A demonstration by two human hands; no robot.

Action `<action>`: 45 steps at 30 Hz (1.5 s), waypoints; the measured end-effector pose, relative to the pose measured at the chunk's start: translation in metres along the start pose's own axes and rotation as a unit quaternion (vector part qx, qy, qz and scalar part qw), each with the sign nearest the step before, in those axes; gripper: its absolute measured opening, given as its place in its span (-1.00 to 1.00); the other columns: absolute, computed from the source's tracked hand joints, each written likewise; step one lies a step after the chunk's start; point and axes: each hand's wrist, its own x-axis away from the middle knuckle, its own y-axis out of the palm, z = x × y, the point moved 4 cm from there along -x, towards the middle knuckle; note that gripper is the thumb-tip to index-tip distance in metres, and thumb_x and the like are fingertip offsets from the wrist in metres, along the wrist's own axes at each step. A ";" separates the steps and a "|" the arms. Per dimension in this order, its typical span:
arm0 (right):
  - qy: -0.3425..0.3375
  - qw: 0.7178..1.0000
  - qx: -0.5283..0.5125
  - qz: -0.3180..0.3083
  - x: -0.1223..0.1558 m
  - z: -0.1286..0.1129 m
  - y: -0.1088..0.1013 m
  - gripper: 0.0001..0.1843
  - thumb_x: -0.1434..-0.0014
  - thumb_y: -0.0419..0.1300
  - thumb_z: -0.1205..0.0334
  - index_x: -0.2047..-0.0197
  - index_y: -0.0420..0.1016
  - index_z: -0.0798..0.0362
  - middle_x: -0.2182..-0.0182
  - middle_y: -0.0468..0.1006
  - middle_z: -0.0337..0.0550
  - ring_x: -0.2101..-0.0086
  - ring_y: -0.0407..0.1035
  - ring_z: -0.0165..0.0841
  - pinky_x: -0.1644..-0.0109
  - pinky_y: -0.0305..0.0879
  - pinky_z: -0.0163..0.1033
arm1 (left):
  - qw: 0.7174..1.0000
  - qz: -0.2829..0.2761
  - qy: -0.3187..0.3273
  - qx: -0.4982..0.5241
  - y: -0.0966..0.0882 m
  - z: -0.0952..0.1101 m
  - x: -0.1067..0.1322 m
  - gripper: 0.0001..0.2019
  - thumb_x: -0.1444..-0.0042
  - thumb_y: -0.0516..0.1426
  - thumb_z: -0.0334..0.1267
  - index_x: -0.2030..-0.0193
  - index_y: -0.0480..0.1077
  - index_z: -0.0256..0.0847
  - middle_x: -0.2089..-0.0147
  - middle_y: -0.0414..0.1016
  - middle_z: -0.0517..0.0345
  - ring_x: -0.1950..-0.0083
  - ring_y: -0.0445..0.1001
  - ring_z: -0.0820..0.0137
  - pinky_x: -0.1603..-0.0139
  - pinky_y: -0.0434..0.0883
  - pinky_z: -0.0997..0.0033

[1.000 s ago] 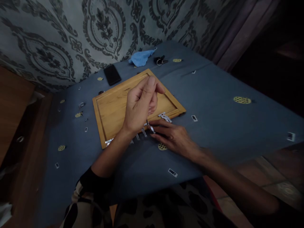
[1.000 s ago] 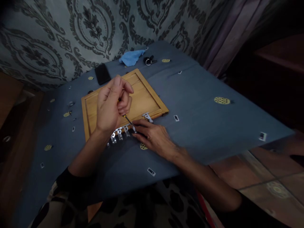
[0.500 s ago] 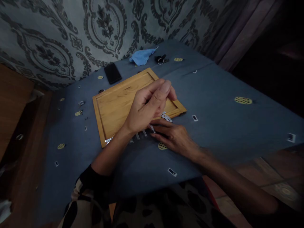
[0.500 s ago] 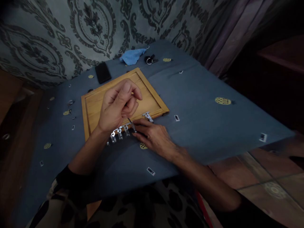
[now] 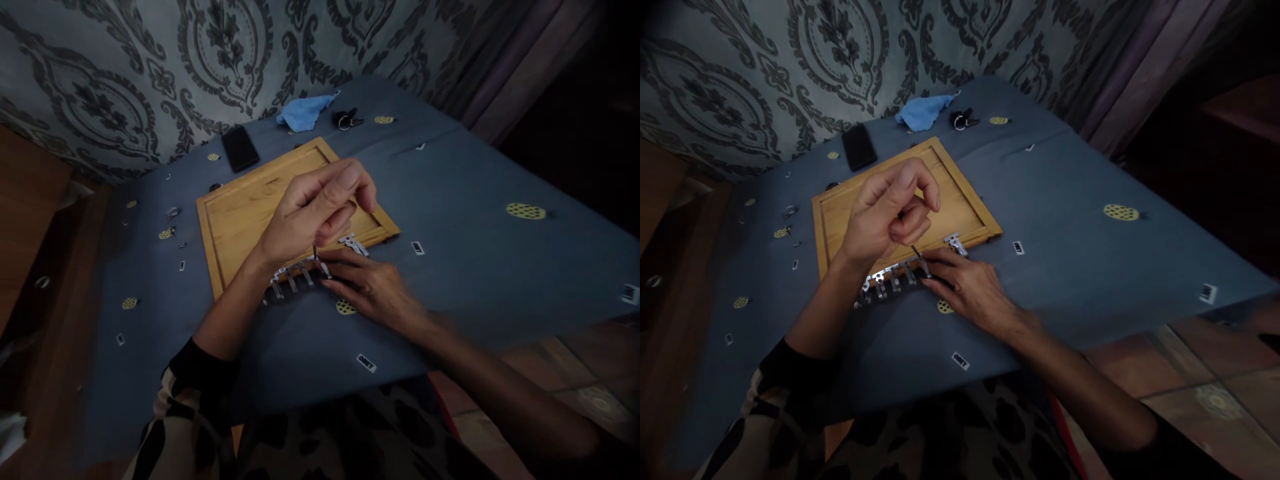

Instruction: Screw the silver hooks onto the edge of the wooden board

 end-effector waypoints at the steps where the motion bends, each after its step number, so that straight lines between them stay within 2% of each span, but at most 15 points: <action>1: 0.000 1.000 0.000 -0.001 0.000 0.000 0.000 -0.69 -0.40 0.11 0.17 -0.07 0.61 0.03 -0.10 0.60 -0.01 0.01 0.59 -0.18 -0.02 0.59 -0.09 | 1.000 -0.011 -0.001 0.004 0.001 0.000 0.000 -0.54 -0.25 0.15 0.20 0.42 0.41 -0.18 0.66 0.02 0.37 0.70 -0.02 0.63 0.68 0.05 0.59; 6: -0.007 1.000 0.000 0.011 0.001 0.001 0.001 -0.70 -0.39 0.13 0.19 -0.08 0.61 0.03 -0.11 0.60 -0.01 0.00 0.59 -0.18 -0.04 0.58 -0.09 | 0.998 -0.049 0.018 0.019 0.005 0.004 0.000 -0.58 -0.25 0.18 0.14 0.42 0.42 -0.18 0.67 0.05 0.37 0.70 -0.02 0.62 0.67 0.04 0.57; 9: -0.014 1.000 0.005 0.015 0.001 0.001 0.001 -0.72 -0.39 0.13 0.19 -0.04 0.61 0.04 -0.09 0.61 -0.01 0.02 0.59 -0.20 0.00 0.60 -0.12 | 0.995 0.017 0.080 0.058 0.003 0.021 0.000 -0.63 -0.34 0.13 -0.03 0.43 0.41 -0.19 0.68 -0.02 0.41 0.72 -0.12 0.64 0.70 -0.03 0.59; 10: -0.015 1.000 0.007 0.014 0.001 0.001 0.001 -0.72 -0.39 0.12 0.19 -0.02 0.62 0.04 -0.09 0.62 -0.01 0.03 0.60 -0.21 0.03 0.60 -0.12 | 0.992 0.058 0.086 0.070 0.001 0.026 0.000 -0.63 -0.40 0.06 -0.12 0.44 0.40 -0.20 0.69 -0.06 0.42 0.72 -0.16 0.63 0.71 -0.06 0.59; 12: -0.017 1.000 0.010 0.010 0.001 0.001 0.002 -0.73 -0.40 0.12 0.18 0.00 0.62 0.04 -0.09 0.62 -0.01 0.04 0.61 -0.21 0.05 0.60 -0.13 | 0.986 0.106 0.100 0.084 0.000 0.034 0.000 -0.56 -0.46 -0.08 -0.24 0.45 0.39 -0.22 0.70 -0.13 0.43 0.73 -0.20 0.61 0.73 -0.10 0.59; 15: -0.016 1.000 0.005 0.008 0.001 0.002 0.002 -0.73 -0.40 0.12 0.18 0.00 0.62 0.04 -0.10 0.61 -0.01 0.03 0.60 -0.20 0.04 0.61 -0.10 | 0.985 0.138 0.085 0.064 0.000 0.032 0.000 -0.56 -0.45 -0.04 -0.20 0.48 0.35 -0.21 0.71 -0.16 0.44 0.74 -0.22 0.62 0.74 -0.13 0.57; 20: -0.016 1.000 0.003 0.013 0.000 0.001 0.002 -0.71 -0.40 0.11 0.16 0.00 0.62 0.05 -0.08 0.62 0.01 0.04 0.60 -0.20 0.04 0.61 -0.07 | 0.991 0.109 0.077 0.027 0.004 0.015 0.001 -0.63 -0.34 0.15 -0.05 0.45 0.35 -0.21 0.69 -0.08 0.45 0.71 -0.18 0.64 0.71 -0.07 0.57; 25: -0.014 1.000 0.006 0.017 0.001 0.001 0.001 -0.71 -0.40 0.12 0.15 0.02 0.63 0.06 -0.07 0.62 0.00 0.04 0.60 -0.20 0.02 0.60 -0.09 | 0.992 0.116 0.054 0.017 0.006 0.006 0.001 -0.63 -0.41 0.05 -0.10 0.43 0.35 -0.21 0.69 -0.03 0.43 0.71 -0.11 0.63 0.70 -0.05 0.57; 30: -0.004 1.000 0.003 0.012 0.001 0.001 0.001 -0.73 -0.39 0.13 0.17 0.00 0.63 0.01 -0.08 0.62 -0.05 0.04 0.60 -0.21 0.02 0.59 -0.12 | 0.993 0.090 0.062 0.032 0.008 0.005 0.000 -0.64 -0.36 0.12 -0.03 0.40 0.35 -0.21 0.68 -0.03 0.46 0.70 -0.10 0.63 0.70 -0.04 0.57; 36: -0.014 1.000 0.007 0.017 0.000 0.000 0.000 -0.71 -0.40 0.12 0.16 -0.03 0.61 0.03 -0.08 0.61 -0.02 0.04 0.60 -0.21 0.01 0.59 -0.09 | 0.994 0.082 0.055 0.042 0.007 0.001 0.001 -0.66 -0.37 0.12 -0.08 0.39 0.35 -0.23 0.67 -0.03 0.46 0.69 -0.09 0.63 0.69 -0.03 0.59; 40: -0.009 1.000 0.009 0.019 0.000 0.000 0.001 -0.72 -0.39 0.12 0.16 -0.01 0.63 0.00 -0.07 0.63 -0.06 0.06 0.60 -0.22 0.06 0.59 -0.15 | 0.996 0.041 0.067 0.043 0.007 -0.001 0.001 -0.68 -0.42 0.05 -0.14 0.36 0.38 -0.22 0.65 -0.01 0.43 0.68 -0.05 0.63 0.66 0.01 0.60; 45: -0.002 1.000 0.002 0.005 0.000 0.001 0.001 -0.71 -0.39 0.13 0.19 -0.08 0.60 -0.02 -0.10 0.61 -0.07 0.02 0.59 -0.22 0.01 0.58 -0.13 | 0.998 0.002 0.064 0.023 0.007 -0.002 0.002 -0.69 -0.37 0.11 -0.06 0.35 0.41 -0.20 0.63 0.06 0.39 0.66 0.02 0.63 0.63 0.04 0.59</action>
